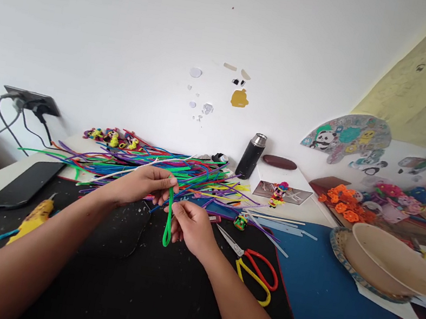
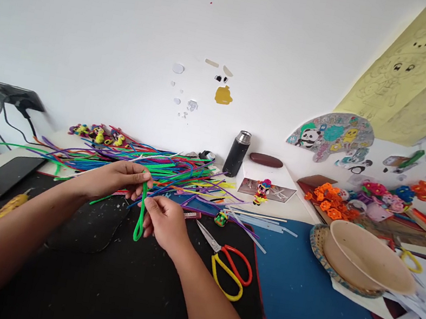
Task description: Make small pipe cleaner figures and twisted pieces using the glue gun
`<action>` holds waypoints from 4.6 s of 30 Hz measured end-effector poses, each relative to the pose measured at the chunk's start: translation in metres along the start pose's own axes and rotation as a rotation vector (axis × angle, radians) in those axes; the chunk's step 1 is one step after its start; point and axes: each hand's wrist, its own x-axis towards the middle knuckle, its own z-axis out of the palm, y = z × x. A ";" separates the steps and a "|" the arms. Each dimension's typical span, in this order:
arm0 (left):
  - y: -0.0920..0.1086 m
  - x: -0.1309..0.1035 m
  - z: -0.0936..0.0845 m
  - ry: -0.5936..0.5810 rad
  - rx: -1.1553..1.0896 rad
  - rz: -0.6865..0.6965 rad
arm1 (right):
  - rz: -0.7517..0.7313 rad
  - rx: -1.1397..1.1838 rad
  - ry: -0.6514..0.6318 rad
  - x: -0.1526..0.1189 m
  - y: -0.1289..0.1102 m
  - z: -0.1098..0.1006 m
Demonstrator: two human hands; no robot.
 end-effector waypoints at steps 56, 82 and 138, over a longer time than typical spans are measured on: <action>0.003 0.005 0.004 0.400 -0.289 0.183 | 0.162 0.360 -0.088 -0.006 -0.010 0.005; 0.007 0.001 0.003 0.453 -0.343 0.192 | 0.092 0.485 -0.083 -0.007 -0.009 0.006; 0.021 -0.004 0.011 0.493 -0.512 0.178 | -0.012 0.370 -0.019 -0.011 -0.026 -0.001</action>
